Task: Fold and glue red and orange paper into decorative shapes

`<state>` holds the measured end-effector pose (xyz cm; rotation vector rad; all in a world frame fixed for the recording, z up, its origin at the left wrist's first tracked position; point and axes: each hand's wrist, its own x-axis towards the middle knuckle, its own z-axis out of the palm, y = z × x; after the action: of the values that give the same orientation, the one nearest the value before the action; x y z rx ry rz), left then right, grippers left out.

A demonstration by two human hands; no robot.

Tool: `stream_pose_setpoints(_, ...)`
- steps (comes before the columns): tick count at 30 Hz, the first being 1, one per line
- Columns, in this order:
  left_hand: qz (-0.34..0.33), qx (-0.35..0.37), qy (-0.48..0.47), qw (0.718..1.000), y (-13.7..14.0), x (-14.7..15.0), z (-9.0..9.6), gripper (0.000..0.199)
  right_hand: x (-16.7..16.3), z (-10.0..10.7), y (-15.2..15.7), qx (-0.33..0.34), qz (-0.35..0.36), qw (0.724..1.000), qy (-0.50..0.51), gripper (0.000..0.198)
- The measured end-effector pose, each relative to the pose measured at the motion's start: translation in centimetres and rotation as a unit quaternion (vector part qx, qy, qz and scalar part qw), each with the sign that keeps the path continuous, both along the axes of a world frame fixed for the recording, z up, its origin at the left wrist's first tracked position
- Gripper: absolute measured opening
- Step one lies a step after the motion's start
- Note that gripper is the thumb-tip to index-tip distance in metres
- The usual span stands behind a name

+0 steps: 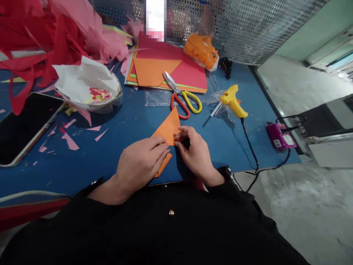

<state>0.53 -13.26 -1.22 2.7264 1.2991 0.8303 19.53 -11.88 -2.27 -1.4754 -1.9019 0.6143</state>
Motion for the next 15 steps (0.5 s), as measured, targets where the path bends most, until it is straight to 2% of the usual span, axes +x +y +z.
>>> stream_pose_setpoints(3,-0.058,0.054,0.066,0.995,0.0,0.0,-0.1,0.026,0.0,-0.1,0.0,0.009,0.004,1.0,-0.004,0.032)
stream_pose_setpoints(6,-0.091,0.071,0.122,0.986,0.1,-0.1,-0.2,0.032,0.0,-0.2,0.0,0.014,0.005,1.0,-0.005,0.032)
stream_pose_setpoints(11,-0.109,0.026,0.136,0.984,-0.1,-0.2,-0.4,0.038,0.2,-0.1,-0.2,0.024,0.002,1.0,-0.008,0.03)
stream_pose_setpoints(15,-0.099,0.007,0.124,0.987,-0.5,-0.3,-0.4,0.04,0.5,0.5,-1.0,0.112,0.008,0.993,-0.047,0.022)
